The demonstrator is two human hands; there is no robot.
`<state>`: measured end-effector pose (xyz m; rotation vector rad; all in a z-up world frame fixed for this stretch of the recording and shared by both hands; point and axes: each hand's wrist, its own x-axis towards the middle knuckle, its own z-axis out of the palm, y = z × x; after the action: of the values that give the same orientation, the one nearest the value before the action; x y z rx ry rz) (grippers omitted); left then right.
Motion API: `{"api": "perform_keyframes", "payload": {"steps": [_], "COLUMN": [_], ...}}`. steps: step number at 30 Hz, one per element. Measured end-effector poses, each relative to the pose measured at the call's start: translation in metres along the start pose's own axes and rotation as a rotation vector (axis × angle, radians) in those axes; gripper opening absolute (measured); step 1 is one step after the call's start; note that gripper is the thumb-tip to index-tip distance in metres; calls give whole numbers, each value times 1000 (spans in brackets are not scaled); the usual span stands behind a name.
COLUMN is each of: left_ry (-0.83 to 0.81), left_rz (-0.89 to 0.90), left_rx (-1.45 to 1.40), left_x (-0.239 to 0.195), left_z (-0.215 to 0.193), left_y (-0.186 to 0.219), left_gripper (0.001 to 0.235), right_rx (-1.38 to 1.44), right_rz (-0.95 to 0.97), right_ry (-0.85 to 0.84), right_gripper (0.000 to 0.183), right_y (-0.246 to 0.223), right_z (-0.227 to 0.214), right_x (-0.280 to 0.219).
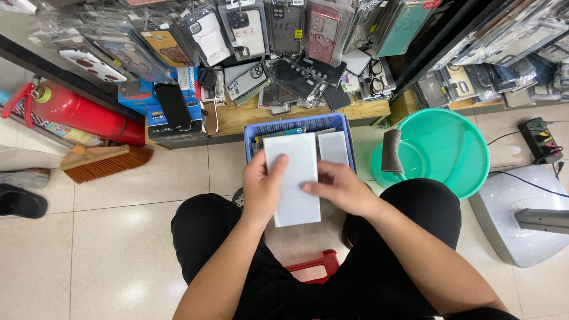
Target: The person sits on a low stool and organizes items from a blue basket. They handle several phone screen protectors, wiping them with a cloth and placing them into white paper sleeves. They also handle a stack of white paper sleeves and a box of screen protectors, wiping the box with a cloth before placing it back in the basket.
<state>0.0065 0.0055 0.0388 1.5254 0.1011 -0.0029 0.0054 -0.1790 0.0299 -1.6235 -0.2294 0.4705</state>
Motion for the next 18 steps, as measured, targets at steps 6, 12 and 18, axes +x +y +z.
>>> {"api": "perform_keyframes", "payload": {"steps": [6,12,18], "left_ry": [215,379,53], "left_rz": [84,103,61], "left_rx": [-33,-204,279], "left_x": [24,37,4], "left_z": [-24,-45,-15], "left_y": [-47,-3,-29], "left_gripper": [28,35,33], "right_rx": [5,-1,53], "right_rz": [123,159,180], "right_ry": [-391,-405,-233], "right_gripper": [27,26,27], "right_y": [-18,-10,-7], "right_z": [28,34,20], "right_x": [-9,-11,-4]}}
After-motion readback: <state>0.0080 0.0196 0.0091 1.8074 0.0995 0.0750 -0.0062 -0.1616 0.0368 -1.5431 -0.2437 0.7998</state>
